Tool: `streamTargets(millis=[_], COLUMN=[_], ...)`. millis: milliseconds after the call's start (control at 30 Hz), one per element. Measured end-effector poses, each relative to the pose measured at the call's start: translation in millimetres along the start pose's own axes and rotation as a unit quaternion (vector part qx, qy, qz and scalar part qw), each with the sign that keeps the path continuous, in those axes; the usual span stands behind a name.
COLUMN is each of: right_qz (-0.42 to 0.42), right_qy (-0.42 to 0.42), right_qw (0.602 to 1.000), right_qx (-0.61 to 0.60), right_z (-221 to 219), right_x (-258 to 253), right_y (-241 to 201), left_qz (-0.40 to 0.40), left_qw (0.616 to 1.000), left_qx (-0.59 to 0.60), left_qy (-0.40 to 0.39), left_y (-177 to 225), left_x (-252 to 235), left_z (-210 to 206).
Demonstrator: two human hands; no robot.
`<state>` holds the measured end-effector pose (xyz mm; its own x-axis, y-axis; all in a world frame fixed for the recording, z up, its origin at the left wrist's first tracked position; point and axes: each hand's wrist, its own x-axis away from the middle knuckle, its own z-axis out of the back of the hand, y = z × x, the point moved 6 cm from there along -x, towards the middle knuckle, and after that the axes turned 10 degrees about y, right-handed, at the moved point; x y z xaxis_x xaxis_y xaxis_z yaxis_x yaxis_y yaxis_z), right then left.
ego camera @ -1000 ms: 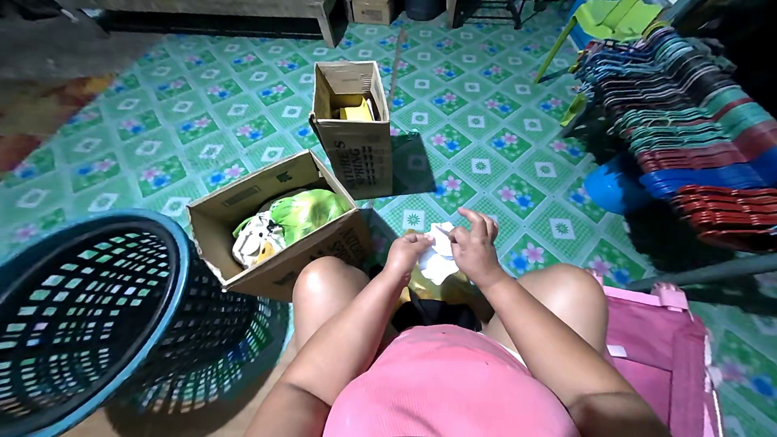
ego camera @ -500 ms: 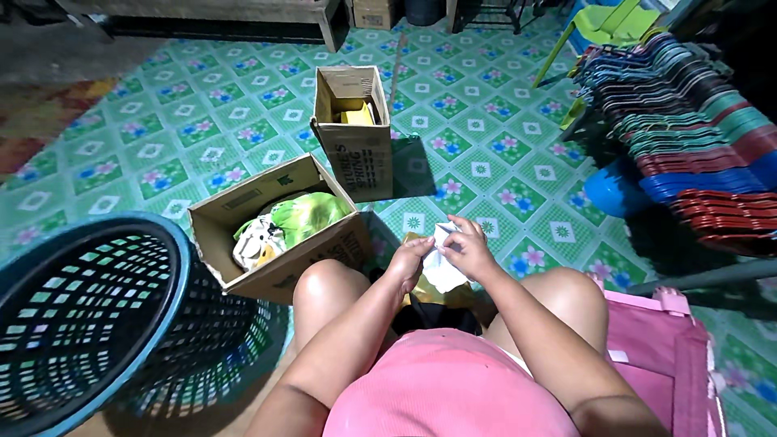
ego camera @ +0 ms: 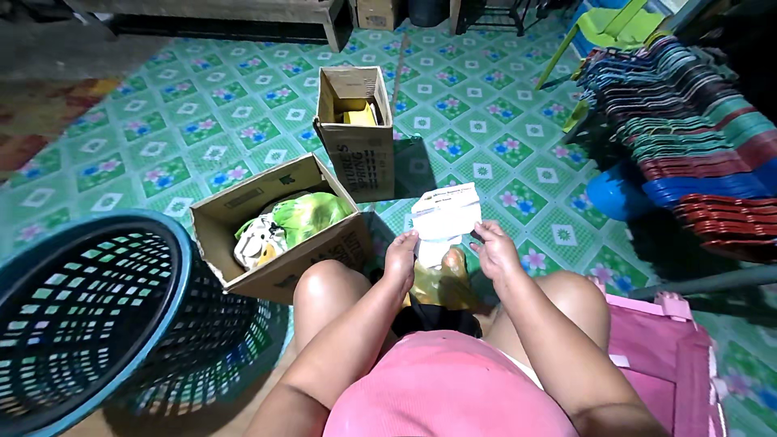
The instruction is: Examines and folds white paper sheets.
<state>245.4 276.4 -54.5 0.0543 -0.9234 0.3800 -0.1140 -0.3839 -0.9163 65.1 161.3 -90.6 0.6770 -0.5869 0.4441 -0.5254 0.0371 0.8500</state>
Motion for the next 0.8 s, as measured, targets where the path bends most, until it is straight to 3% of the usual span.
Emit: streamTargets(millis=[500,700,800], right_qz=[-0.017,-0.017,-0.006], right_qy=[-0.004,0.001,-0.019], right_qw=[1.0,1.0,1.0], right_qx=[-0.017,-0.02,0.002], right_z=[-2.2,-1.0,0.3], right_x=[2.5,2.0,1.2], right_y=[2.6,1.6,-1.7], left_qz=[-0.028,-0.097,-0.186], left_qw=[1.0,0.994,0.974], left_qx=[0.004,-0.048,-0.122], left_qy=[0.011,-0.003,-0.038], left_y=[7.2,20.4,26.9], left_x=[1.2,7.7,9.1], left_z=[2.6,2.0,-0.2])
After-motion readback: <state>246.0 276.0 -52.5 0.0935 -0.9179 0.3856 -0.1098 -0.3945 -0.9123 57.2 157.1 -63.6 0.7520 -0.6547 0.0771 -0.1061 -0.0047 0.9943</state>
